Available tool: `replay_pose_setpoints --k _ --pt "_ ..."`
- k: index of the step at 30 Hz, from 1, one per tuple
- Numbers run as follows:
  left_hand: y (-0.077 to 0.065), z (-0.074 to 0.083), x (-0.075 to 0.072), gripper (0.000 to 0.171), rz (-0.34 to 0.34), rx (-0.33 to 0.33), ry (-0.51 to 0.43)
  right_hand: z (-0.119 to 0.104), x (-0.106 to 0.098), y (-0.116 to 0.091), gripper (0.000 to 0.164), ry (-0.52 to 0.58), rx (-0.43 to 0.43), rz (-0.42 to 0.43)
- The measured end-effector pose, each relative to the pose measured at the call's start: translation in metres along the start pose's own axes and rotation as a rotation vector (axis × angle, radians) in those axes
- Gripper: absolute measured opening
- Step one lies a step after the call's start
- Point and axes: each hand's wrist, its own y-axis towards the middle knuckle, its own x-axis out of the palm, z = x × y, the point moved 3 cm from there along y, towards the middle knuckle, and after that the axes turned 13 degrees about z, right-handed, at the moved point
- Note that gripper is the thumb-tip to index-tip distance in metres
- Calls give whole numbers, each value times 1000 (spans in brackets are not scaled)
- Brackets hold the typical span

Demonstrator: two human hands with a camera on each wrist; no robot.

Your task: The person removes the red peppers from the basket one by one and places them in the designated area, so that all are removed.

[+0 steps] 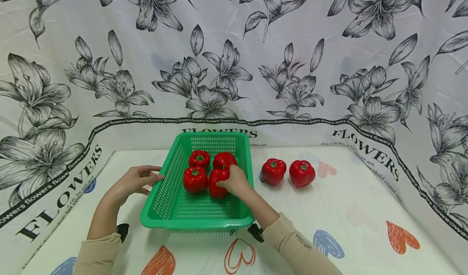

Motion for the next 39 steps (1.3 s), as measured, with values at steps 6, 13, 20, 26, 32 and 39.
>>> replay_pose_setpoints --k 6,13,20,26,32,39 --pt "1 0 1 66 6 5 3 -1 -2 -1 64 25 -1 19" --pt "1 1 2 66 7 2 6 -4 -6 -4 71 57 -12 28" --pt "1 1 1 66 6 3 3 -7 -12 -8 71 74 -48 26" --pt "0 0 1 65 2 5 -6 -11 -20 -12 71 107 -72 26" --pt "0 -1 0 66 1 -1 -3 -11 -28 -15 72 134 -70 24" --pt "0 -3 0 66 2 4 -5 -10 -36 -18 73 154 -55 42"
